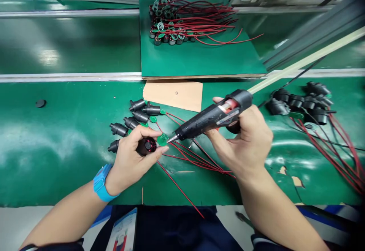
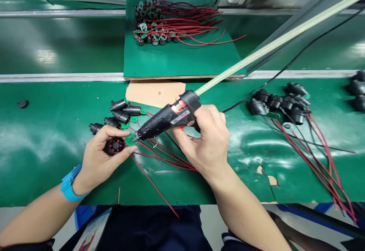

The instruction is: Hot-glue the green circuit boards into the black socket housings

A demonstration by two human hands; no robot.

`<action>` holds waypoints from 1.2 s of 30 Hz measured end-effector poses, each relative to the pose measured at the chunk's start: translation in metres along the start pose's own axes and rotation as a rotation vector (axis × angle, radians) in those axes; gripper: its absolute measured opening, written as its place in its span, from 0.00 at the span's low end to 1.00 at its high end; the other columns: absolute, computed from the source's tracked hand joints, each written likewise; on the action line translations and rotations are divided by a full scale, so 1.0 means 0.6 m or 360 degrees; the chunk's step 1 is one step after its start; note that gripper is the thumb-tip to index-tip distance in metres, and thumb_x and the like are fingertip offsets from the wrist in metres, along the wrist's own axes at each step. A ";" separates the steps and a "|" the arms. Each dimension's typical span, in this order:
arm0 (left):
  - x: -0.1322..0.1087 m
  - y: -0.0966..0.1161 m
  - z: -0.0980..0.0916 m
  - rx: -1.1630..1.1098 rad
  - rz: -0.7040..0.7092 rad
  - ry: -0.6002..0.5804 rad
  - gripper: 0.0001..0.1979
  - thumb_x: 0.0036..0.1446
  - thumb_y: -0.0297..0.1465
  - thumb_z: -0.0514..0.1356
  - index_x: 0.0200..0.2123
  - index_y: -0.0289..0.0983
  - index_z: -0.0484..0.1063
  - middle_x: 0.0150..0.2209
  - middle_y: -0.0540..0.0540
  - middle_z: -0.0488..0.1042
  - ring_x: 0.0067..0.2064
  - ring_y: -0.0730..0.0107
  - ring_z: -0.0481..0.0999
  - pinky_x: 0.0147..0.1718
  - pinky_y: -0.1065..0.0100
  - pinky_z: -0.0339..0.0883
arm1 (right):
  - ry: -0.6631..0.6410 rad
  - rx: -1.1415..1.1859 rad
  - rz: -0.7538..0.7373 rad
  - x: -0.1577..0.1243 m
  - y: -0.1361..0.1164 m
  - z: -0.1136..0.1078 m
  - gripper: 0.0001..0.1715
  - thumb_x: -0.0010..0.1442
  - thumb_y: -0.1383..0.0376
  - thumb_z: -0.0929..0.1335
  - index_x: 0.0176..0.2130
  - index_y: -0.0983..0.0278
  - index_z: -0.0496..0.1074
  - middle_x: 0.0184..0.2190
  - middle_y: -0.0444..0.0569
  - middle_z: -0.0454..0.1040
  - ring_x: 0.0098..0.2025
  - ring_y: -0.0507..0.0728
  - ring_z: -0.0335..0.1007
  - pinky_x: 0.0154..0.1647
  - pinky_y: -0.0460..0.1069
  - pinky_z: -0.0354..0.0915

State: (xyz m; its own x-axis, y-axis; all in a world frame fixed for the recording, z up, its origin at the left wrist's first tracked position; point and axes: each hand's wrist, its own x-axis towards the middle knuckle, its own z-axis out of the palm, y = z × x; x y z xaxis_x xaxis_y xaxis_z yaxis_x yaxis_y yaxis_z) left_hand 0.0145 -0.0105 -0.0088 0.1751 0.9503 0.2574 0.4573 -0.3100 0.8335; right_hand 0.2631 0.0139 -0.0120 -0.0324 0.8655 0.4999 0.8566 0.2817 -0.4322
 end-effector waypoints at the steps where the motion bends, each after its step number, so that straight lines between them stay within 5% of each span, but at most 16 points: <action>1: -0.001 0.000 0.000 -0.0008 -0.0012 -0.0006 0.14 0.56 0.31 0.71 0.44 0.41 0.73 0.30 0.57 0.73 0.28 0.81 0.73 0.27 0.79 0.68 | -0.0022 -0.0008 0.0002 0.000 0.000 0.000 0.19 0.63 0.58 0.70 0.53 0.57 0.70 0.34 0.51 0.72 0.38 0.62 0.70 0.35 0.56 0.64; 15: 0.000 0.001 0.003 -0.0046 -0.0034 -0.0038 0.14 0.56 0.33 0.71 0.43 0.40 0.73 0.29 0.57 0.73 0.26 0.80 0.72 0.26 0.78 0.67 | 0.0024 0.0129 -0.0084 -0.002 0.006 0.012 0.13 0.61 0.62 0.72 0.46 0.59 0.74 0.35 0.49 0.75 0.37 0.60 0.70 0.34 0.54 0.60; 21: -0.003 0.002 0.002 -0.0075 0.0005 -0.0050 0.13 0.56 0.32 0.71 0.43 0.42 0.74 0.29 0.57 0.73 0.27 0.80 0.72 0.27 0.78 0.67 | -0.0218 0.0507 0.0027 0.009 0.012 0.032 0.08 0.59 0.65 0.71 0.40 0.61 0.71 0.29 0.43 0.66 0.30 0.54 0.62 0.31 0.50 0.57; 29: -0.005 -0.001 0.002 -0.0048 -0.0001 -0.0046 0.13 0.56 0.31 0.72 0.43 0.42 0.74 0.30 0.57 0.74 0.28 0.81 0.72 0.28 0.79 0.67 | -0.0219 0.0468 0.0026 0.012 0.015 0.034 0.08 0.59 0.64 0.71 0.40 0.62 0.72 0.28 0.42 0.65 0.28 0.52 0.59 0.30 0.49 0.56; 33: -0.004 -0.001 0.003 -0.0080 -0.0085 -0.0047 0.13 0.55 0.30 0.71 0.42 0.41 0.74 0.30 0.57 0.74 0.29 0.80 0.73 0.29 0.78 0.68 | -0.0060 0.0183 -0.0086 0.005 0.015 0.028 0.13 0.60 0.64 0.71 0.46 0.62 0.72 0.32 0.46 0.71 0.33 0.56 0.66 0.32 0.51 0.56; 36: -0.003 -0.002 0.005 -0.0129 -0.0194 -0.0064 0.12 0.56 0.30 0.71 0.41 0.41 0.74 0.30 0.56 0.74 0.29 0.80 0.73 0.29 0.77 0.68 | 0.0314 -0.0221 -0.0344 -0.002 0.014 0.021 0.19 0.59 0.64 0.72 0.51 0.62 0.73 0.33 0.48 0.74 0.35 0.58 0.69 0.37 0.53 0.56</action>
State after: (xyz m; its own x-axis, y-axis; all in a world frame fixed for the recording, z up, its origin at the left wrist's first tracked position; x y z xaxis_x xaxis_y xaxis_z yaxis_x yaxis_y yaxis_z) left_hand 0.0163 -0.0118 -0.0117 0.1583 0.9783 0.1335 0.4057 -0.1877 0.8945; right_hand 0.2637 0.0203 -0.0257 -0.1321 0.6909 0.7108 0.9033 0.3792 -0.2007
